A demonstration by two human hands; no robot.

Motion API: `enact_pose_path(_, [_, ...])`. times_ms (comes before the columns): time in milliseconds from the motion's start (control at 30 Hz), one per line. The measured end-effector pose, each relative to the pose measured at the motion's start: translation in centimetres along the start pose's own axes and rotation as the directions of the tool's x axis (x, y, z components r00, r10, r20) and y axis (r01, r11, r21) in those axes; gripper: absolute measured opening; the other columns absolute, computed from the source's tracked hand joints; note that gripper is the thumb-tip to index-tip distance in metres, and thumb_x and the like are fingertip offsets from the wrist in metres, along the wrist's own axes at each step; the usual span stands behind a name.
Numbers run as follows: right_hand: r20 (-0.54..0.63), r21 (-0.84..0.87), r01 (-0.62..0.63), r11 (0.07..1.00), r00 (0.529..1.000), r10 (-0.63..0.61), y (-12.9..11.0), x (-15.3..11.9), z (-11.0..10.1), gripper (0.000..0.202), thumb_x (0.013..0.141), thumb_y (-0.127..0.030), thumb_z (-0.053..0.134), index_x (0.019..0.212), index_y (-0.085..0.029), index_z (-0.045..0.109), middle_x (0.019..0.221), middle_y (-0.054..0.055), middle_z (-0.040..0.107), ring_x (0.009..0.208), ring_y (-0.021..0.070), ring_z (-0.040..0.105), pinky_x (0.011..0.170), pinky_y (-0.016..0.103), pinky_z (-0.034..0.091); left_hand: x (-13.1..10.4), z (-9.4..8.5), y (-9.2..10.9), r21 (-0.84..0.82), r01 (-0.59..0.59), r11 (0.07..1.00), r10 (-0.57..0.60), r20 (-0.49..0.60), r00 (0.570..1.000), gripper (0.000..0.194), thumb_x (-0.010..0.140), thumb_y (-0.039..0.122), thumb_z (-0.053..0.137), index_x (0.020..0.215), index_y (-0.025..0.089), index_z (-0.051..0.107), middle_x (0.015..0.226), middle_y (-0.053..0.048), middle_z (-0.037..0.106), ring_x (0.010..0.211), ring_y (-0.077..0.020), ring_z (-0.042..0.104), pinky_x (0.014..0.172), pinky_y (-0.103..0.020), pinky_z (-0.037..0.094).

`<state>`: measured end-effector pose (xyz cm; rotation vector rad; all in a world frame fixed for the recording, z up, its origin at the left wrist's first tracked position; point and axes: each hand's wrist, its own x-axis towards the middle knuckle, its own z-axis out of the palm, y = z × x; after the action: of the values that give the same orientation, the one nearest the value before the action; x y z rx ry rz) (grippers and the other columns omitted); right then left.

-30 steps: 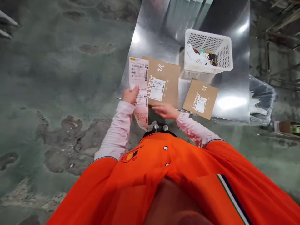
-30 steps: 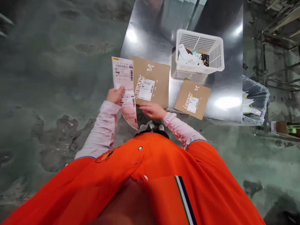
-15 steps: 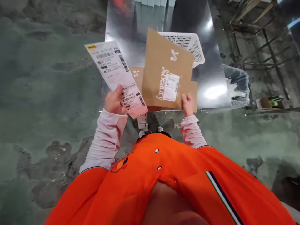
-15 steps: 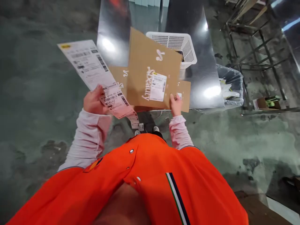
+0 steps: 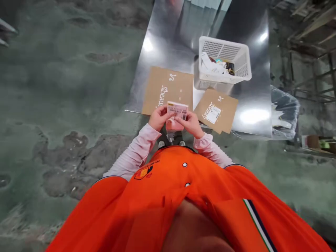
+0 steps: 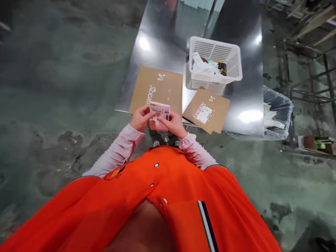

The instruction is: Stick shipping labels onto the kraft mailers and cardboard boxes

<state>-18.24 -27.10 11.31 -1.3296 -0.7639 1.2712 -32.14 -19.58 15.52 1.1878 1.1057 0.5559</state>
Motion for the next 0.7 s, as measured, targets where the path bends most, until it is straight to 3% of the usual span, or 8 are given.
enact_pose_path(100, [0.078, -0.014, -0.035, 0.999, 0.996, 0.036, -0.5, 1.0, -0.4, 0.062, 0.062, -0.065, 0.083, 0.097, -0.015, 0.075, 0.092, 0.01, 0.077, 0.082, 0.0241, 0.071, 0.076, 0.038, 0.059, -0.2, -0.8, -1.0, 0.004, 0.055, 0.998, -0.054, -0.163, 0.985, 0.054, 0.05, 0.057, 0.09, 0.073, 0.013, 0.068, 0.07, -0.003, 0.069, 0.065, -0.0152, 0.06, 0.065, -0.028, 0.05])
enact_pose_path(200, [0.103, -0.046, -0.045, 0.998, 0.994, 0.049, -1.2, 2.2, -0.9, 0.053, 0.066, -0.063, 0.081, 0.089, -0.016, 0.075, 0.086, 0.008, 0.077, 0.08, 0.0223, 0.072, 0.074, 0.035, 0.059, -0.8, -0.6, -2.3, 0.05, 0.068, 0.996, -0.05, -0.299, 0.953, 0.049, 0.056, 0.056, 0.087, 0.06, 0.015, 0.06, 0.058, 0.001, 0.06, 0.057, -0.0106, 0.05, 0.057, -0.023, 0.042])
enact_pose_path(333, [0.178, -0.222, -0.032, 0.974, 0.981, 0.073, -1.1, 3.8, -0.6, 0.042, 0.075, -0.056, 0.077, 0.082, -0.015, 0.073, 0.078, 0.007, 0.074, 0.073, 0.0211, 0.07, 0.072, 0.036, 0.058, -1.0, -0.2, -4.0, 0.044, 0.027, 0.999, -0.004, -0.451, 0.893, 0.058, 0.059, 0.055, 0.085, 0.049, 0.018, 0.042, 0.049, 0.006, 0.045, 0.05, -0.0068, 0.038, 0.051, -0.022, 0.033])
enact_pose_path(400, [0.194, -0.346, 0.048, 0.937, 0.981, 0.021, -0.4, 5.8, -0.4, 0.034, 0.081, -0.05, 0.074, 0.081, -0.016, 0.071, 0.082, 0.008, 0.073, 0.079, 0.0219, 0.069, 0.081, 0.039, 0.058, -0.6, -0.6, -5.0, -0.024, 0.084, 0.996, -0.087, -0.377, 0.922, 0.05, 0.053, 0.051, 0.09, 0.055, 0.017, 0.053, 0.054, 0.004, 0.055, 0.054, -0.0088, 0.046, 0.056, -0.023, 0.04])
enact_pose_path(467, [0.155, -0.472, 0.145, 0.87, 0.985, -0.08, 0.5, 8.9, -0.2, 0.026, 0.084, -0.042, 0.074, 0.08, -0.017, 0.071, 0.097, 0.01, 0.072, 0.096, 0.0249, 0.067, 0.096, 0.043, 0.054, -0.1, -1.5, -6.2, -0.129, 0.229, 0.965, -0.253, -0.219, 0.942, 0.05, 0.04, 0.043, 0.096, 0.071, 0.015, 0.069, 0.069, -0.002, 0.07, 0.066, -0.0153, 0.06, 0.068, -0.029, 0.049])
enact_pose_path(533, [0.083, -0.583, 0.16, 0.797, 0.987, -0.137, 1.5, 12.5, 0.0, 0.02, 0.084, -0.035, 0.075, 0.081, -0.016, 0.071, 0.116, 0.013, 0.067, 0.116, 0.0284, 0.06, 0.11, 0.047, 0.046, 0.0, -2.5, -7.5, -0.211, 0.373, 0.904, -0.4, -0.103, 0.911, 0.063, 0.029, 0.038, 0.099, 0.083, 0.014, 0.075, 0.083, -0.008, 0.076, 0.08, -0.0236, 0.068, 0.083, -0.037, 0.054])
enact_pose_path(633, [-0.014, -0.694, 0.032, 0.719, 0.998, -0.058, 2.8, 16.8, 0.5, 0.015, 0.085, -0.029, 0.074, 0.087, -0.014, 0.073, 0.13, 0.013, 0.06, 0.128, 0.0302, 0.051, 0.117, 0.052, 0.036, -1.5, -3.7, -9.0, -0.177, 0.478, 0.86, -0.5, -0.11, 0.859, 0.065, 0.024, 0.036, 0.1, 0.08, 0.012, 0.076, 0.086, -0.011, 0.077, 0.093, -0.0314, 0.071, 0.097, -0.045, 0.051])
enact_pose_path(700, [-0.041, -0.729, -0.02, 0.684, 0.999, -0.014, 3.5, 18.2, 0.9, 0.019, 0.088, -0.03, 0.071, 0.095, -0.012, 0.074, 0.136, 0.014, 0.057, 0.132, 0.0295, 0.048, 0.118, 0.053, 0.032, -3.7, -4.2, -9.4, -0.1, 0.485, 0.869, -0.495, -0.14, 0.858, 0.056, 0.04, 0.041, 0.1, 0.082, 0.012, 0.076, 0.088, -0.01, 0.077, 0.098, -0.0321, 0.071, 0.099, -0.045, 0.052])
